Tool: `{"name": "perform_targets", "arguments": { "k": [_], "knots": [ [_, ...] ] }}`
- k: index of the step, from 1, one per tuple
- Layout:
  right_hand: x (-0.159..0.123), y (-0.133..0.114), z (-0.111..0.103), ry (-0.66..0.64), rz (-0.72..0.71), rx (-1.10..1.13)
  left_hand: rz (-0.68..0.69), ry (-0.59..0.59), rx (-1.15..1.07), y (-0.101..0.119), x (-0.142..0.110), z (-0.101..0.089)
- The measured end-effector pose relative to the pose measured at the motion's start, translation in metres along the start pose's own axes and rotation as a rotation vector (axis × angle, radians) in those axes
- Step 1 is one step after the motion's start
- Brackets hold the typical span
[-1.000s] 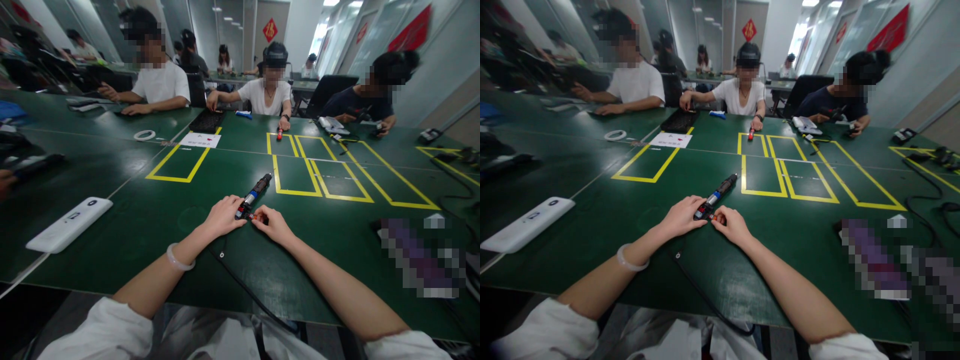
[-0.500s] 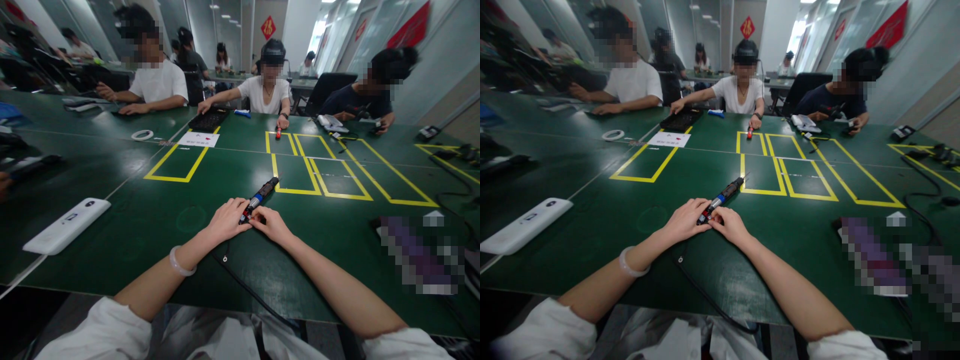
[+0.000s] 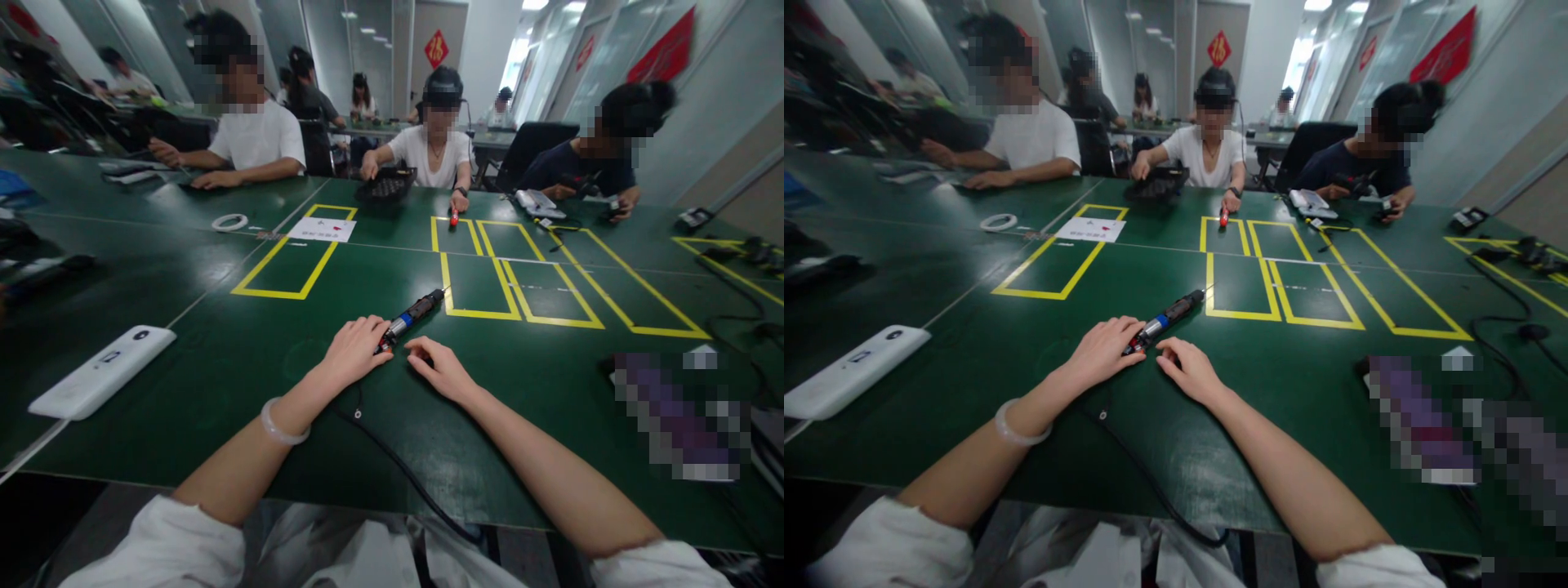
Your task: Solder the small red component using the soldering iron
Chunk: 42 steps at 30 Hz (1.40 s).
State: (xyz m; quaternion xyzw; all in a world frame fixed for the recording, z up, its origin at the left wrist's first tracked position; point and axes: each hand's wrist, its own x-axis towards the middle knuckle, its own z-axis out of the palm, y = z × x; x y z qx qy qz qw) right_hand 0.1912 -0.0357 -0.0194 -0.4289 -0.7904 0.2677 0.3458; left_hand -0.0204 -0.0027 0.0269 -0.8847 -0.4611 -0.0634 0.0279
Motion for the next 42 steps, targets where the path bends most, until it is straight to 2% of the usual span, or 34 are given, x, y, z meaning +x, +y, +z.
{"name": "perform_targets", "arguments": {
  "k": [5, 14, 17, 19, 22, 26, 35, 37, 39, 41, 42],
  "knots": [
    [-0.001, 0.0, -0.002, -0.018, -0.004, -0.011, -0.117, -0.031, 0.094, -0.044, -0.002, -0.002],
    [-0.001, 0.001, -0.002, -0.028, -0.011, -0.028, -0.512, -0.128, 0.035, -0.166, -0.026, 0.002],
    [-0.001, 0.001, -0.002, -0.03, -0.006, -0.032, -0.619, -0.134, 0.007, -0.192, -0.038, 0.0],
    [-0.001, 0.002, -0.001, -0.03, -0.007, -0.033, -0.674, -0.147, 0.01, -0.201, -0.044, -0.003],
    [-0.001, 0.004, 0.0, -0.032, -0.011, -0.032, -0.718, -0.127, 0.012, -0.201, -0.049, -0.008],
    [-0.001, 0.004, 0.001, -0.032, -0.008, -0.028, -0.822, -0.044, -0.018, -0.188, -0.048, -0.013],
    [-0.001, 0.004, -0.001, -0.035, -0.002, -0.029, -0.927, -0.053, 0.05, -0.172, -0.044, -0.02],
    [-0.001, 0.004, -0.001, -0.034, 0.0, -0.026, -0.895, 0.027, 0.074, -0.166, -0.041, -0.021],
    [-0.001, 0.002, -0.001, -0.036, 0.001, -0.022, -0.817, 0.155, 0.029, -0.155, -0.035, -0.019],
    [0.0, 0.001, -0.001, -0.039, 0.0, -0.021, -0.664, 0.244, -0.161, -0.138, -0.027, -0.015],
    [0.0, 0.0, -0.001, -0.038, 0.0, -0.022, -0.565, 0.249, -0.296, -0.126, -0.022, -0.012]
  ]
}}
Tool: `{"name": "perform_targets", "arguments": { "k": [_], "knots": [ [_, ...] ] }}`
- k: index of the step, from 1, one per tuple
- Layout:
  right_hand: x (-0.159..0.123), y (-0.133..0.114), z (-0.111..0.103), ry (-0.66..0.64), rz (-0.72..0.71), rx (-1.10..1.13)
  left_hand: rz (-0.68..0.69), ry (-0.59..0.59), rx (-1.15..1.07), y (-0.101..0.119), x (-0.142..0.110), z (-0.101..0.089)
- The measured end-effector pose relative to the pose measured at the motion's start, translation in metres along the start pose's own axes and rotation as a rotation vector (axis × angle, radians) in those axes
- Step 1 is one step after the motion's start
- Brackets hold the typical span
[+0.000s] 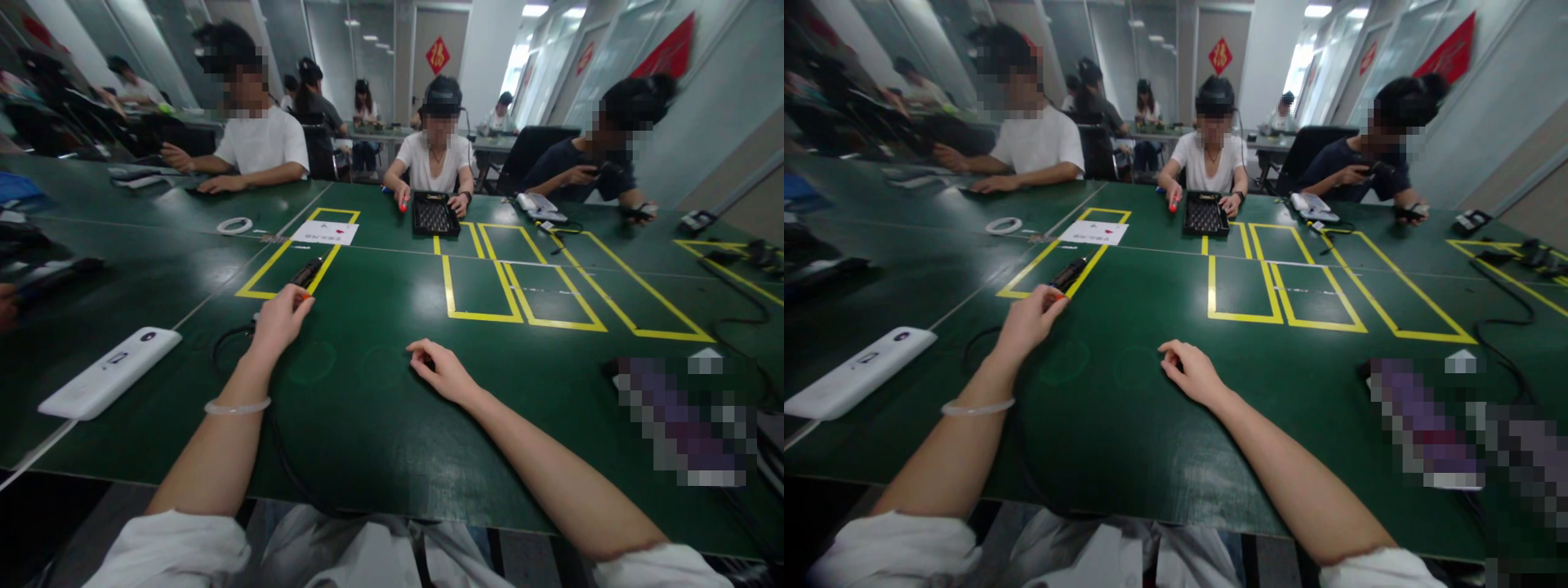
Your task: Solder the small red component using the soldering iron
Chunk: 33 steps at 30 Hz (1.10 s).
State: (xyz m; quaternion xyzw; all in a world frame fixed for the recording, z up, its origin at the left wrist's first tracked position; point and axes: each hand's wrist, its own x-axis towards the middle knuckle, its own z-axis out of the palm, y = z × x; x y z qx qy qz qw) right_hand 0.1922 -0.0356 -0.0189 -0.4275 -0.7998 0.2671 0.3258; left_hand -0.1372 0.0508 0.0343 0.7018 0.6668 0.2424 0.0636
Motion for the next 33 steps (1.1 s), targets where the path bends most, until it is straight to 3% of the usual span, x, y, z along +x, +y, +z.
{"name": "perform_targets", "arguments": {
  "k": [4, 7, 11, 20, 28, 33],
  "knots": [
    [0.0, 0.001, 0.0, -0.001, 0.002, -0.004, 0.25, -0.358, -0.429, 0.047, -0.017, 0.029],
    [-0.001, 0.003, 0.001, -0.004, -0.006, -0.002, 0.355, -0.598, -0.521, 0.074, -0.031, 0.041],
    [-0.002, 0.003, 0.002, -0.03, -0.023, 0.018, 0.421, -0.758, -0.574, 0.088, -0.043, 0.045],
    [0.001, -0.006, 0.006, -0.092, -0.093, -0.04, 0.486, -0.87, -0.655, 0.094, -0.055, 0.047],
    [0.002, -0.004, 0.006, -0.042, -0.038, -0.026, 0.442, -0.834, -0.727, 0.095, -0.055, 0.051],
    [0.002, -0.004, 0.005, -0.023, 0.035, 0.093, 0.443, -0.774, -0.697, 0.098, -0.056, 0.046]
  ]
}}
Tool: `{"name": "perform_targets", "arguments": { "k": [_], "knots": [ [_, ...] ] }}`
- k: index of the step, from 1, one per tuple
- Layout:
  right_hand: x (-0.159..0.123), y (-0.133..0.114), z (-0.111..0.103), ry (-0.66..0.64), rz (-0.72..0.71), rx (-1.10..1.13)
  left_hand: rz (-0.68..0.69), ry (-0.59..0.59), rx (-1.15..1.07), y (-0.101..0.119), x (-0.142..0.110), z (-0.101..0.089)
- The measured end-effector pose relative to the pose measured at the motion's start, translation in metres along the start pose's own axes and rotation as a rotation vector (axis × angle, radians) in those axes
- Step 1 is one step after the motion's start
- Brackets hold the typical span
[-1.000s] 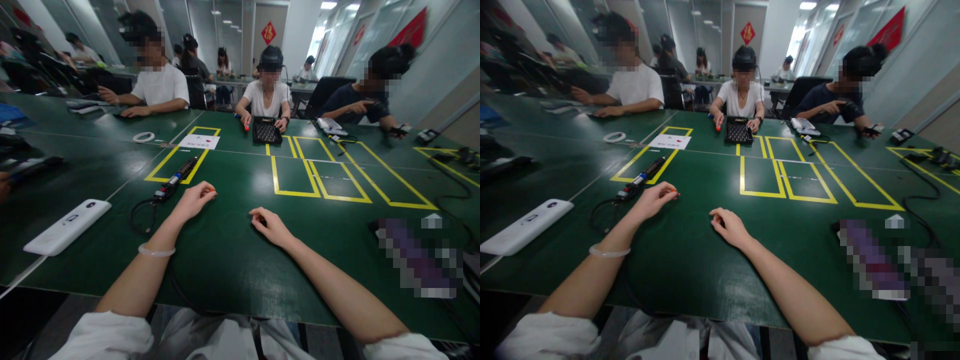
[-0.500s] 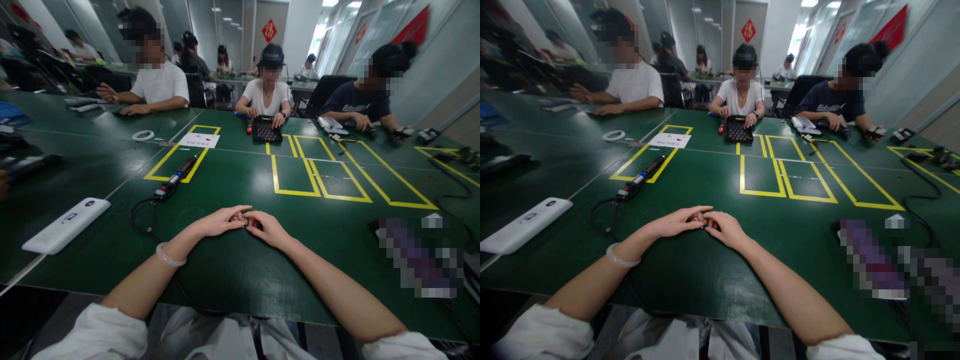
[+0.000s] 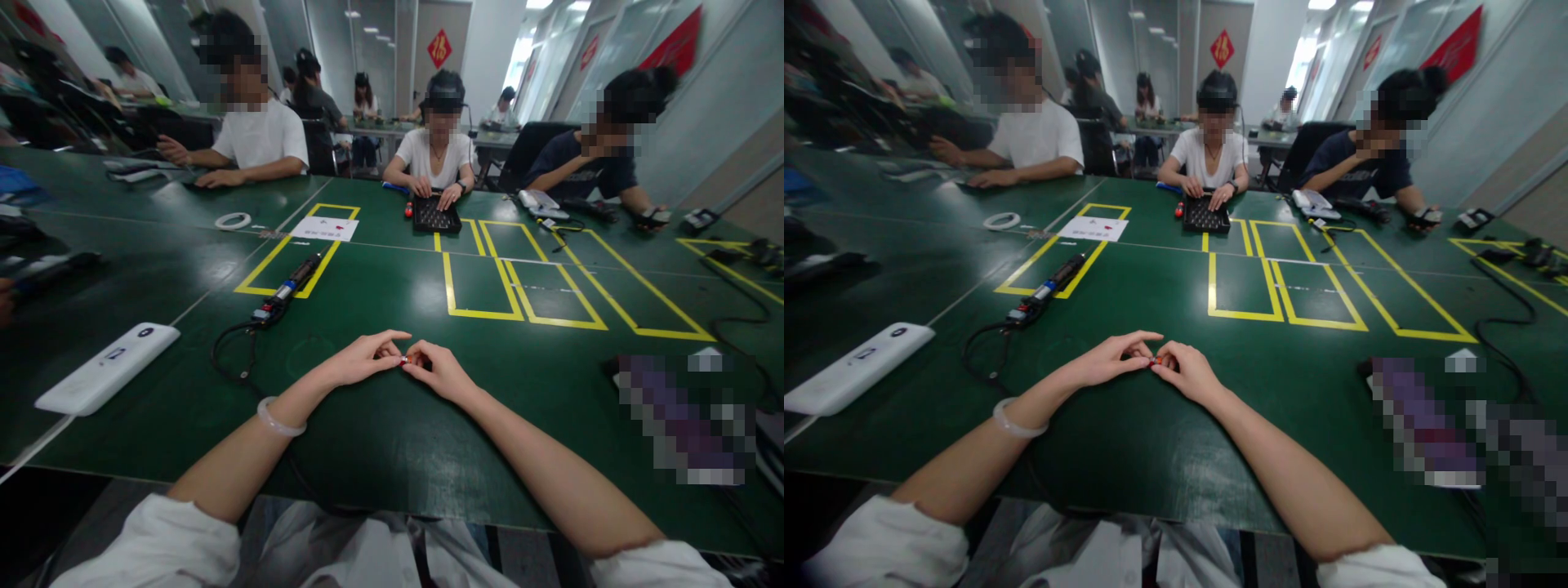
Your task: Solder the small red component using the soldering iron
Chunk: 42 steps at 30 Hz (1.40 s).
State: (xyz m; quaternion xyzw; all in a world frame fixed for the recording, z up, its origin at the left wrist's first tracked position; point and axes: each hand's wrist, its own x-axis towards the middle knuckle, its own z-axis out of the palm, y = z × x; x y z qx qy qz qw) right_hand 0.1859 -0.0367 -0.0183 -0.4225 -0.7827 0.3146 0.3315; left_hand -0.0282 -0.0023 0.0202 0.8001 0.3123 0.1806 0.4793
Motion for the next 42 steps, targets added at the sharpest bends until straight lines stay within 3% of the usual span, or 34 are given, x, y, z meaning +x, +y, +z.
{"name": "perform_targets", "arguments": {
  "k": [12, 20, 29, 32, 35, 38, 40, 42],
  "knots": [
    [0.003, 0.003, -0.004, -0.049, 0.062, 0.078, 0.09, 0.126, 0.429, 0.006, 0.0, 0.012],
    [0.0, 0.001, -0.001, 0.023, 0.07, 0.217, 0.045, 0.14, 0.371, 0.005, 0.001, 0.006],
    [0.001, 0.004, 0.0, 0.053, 0.029, 0.152, 0.044, 0.121, 0.372, 0.004, 0.0, 0.001],
    [0.001, 0.004, 0.0, 0.051, 0.055, 0.149, -0.006, 0.25, 0.468, -0.001, -0.003, -0.018],
    [0.001, 0.003, -0.001, 0.037, 0.076, 0.15, -0.106, 0.513, 0.722, -0.017, -0.013, -0.052],
    [0.001, 0.001, -0.002, 0.024, 0.086, 0.157, -0.298, 0.773, 0.931, -0.043, -0.035, -0.091],
    [0.0, 0.0, -0.002, 0.019, 0.09, 0.161, -0.468, 0.841, 0.981, -0.063, -0.052, -0.115],
    [0.0, -0.001, -0.003, 0.014, 0.091, 0.162, -0.639, 0.806, 0.964, -0.079, -0.067, -0.133]
  ]
}}
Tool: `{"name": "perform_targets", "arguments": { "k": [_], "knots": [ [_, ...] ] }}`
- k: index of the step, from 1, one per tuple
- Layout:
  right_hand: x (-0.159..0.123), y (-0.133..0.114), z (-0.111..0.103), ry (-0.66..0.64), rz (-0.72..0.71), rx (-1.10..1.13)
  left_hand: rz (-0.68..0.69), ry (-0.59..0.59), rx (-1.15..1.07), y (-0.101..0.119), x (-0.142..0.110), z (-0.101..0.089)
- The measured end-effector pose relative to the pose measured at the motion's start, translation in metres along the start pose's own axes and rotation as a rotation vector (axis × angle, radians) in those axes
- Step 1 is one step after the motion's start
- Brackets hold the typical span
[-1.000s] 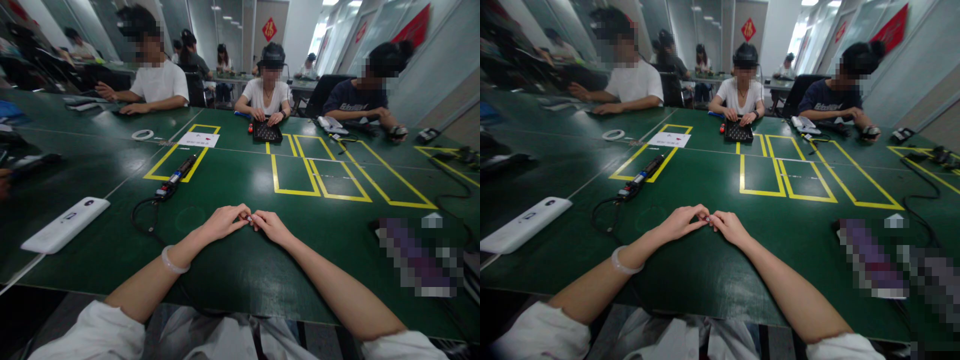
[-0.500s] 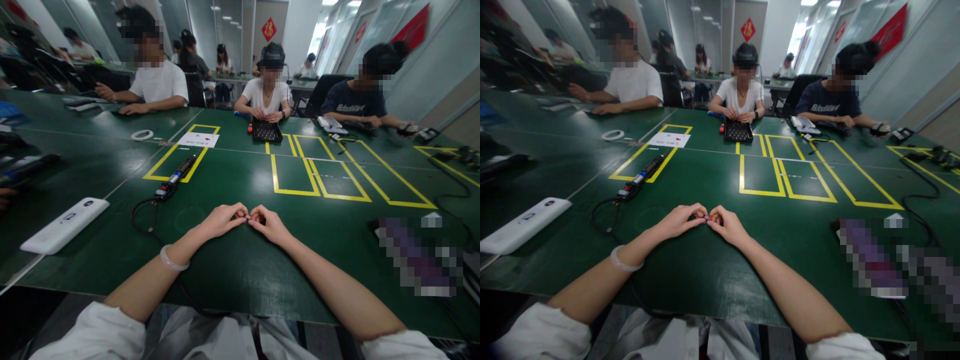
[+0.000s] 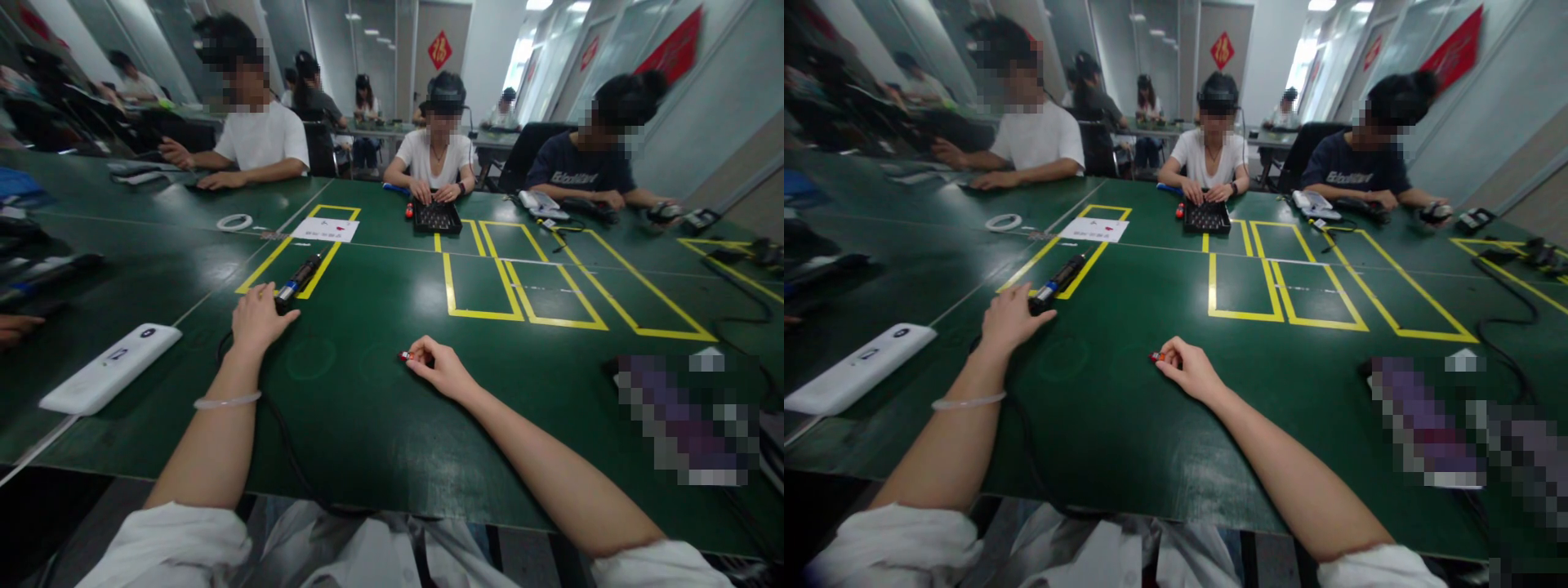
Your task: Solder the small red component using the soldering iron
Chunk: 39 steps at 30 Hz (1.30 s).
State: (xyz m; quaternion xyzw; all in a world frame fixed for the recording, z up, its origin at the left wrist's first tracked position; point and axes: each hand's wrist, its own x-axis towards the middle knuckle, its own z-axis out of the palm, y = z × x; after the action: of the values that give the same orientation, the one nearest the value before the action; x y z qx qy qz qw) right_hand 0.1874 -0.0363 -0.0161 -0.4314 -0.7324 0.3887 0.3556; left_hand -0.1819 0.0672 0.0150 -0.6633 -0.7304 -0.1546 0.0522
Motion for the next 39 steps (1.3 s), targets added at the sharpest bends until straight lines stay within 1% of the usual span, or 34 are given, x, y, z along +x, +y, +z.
{"name": "perform_targets", "arguments": {
  "k": [2, 4, 6, 9, 16, 21, 27, 34, 37, 39],
  "knots": [
    [0.0, 0.0, 0.0, -0.003, 0.0, -0.002, -0.059, -0.147, 0.028, -0.018, 0.005, 0.003],
    [0.0, 0.001, 0.0, -0.005, 0.0, -0.004, -0.064, -0.252, 0.029, -0.027, 0.007, 0.003],
    [0.001, 0.001, 0.0, -0.008, -0.002, -0.004, -0.041, -0.283, 0.027, -0.027, 0.007, 0.003],
    [0.001, 0.002, 0.0, -0.015, -0.009, -0.003, -0.03, -0.277, 0.047, -0.019, 0.004, 0.0],
    [0.0, 0.002, 0.001, -0.01, -0.012, -0.012, -0.038, -0.245, 0.089, 0.014, -0.006, -0.004],
    [0.001, 0.001, 0.002, -0.012, -0.017, -0.009, 0.034, -0.249, 0.106, 0.04, -0.015, -0.002],
    [0.002, 0.001, 0.002, -0.011, 0.0, -0.017, 0.216, -0.23, 0.078, 0.082, -0.036, 0.0],
    [0.003, 0.003, 0.003, 0.018, -0.019, -0.026, 0.427, -0.255, -0.002, 0.135, -0.069, -0.005],
    [0.003, 0.006, 0.004, 0.052, -0.013, -0.049, 0.502, -0.278, -0.046, 0.151, -0.081, -0.007],
    [0.004, 0.007, 0.005, 0.065, -0.011, -0.077, 0.551, -0.29, -0.083, 0.157, -0.087, -0.008]
  ]
}}
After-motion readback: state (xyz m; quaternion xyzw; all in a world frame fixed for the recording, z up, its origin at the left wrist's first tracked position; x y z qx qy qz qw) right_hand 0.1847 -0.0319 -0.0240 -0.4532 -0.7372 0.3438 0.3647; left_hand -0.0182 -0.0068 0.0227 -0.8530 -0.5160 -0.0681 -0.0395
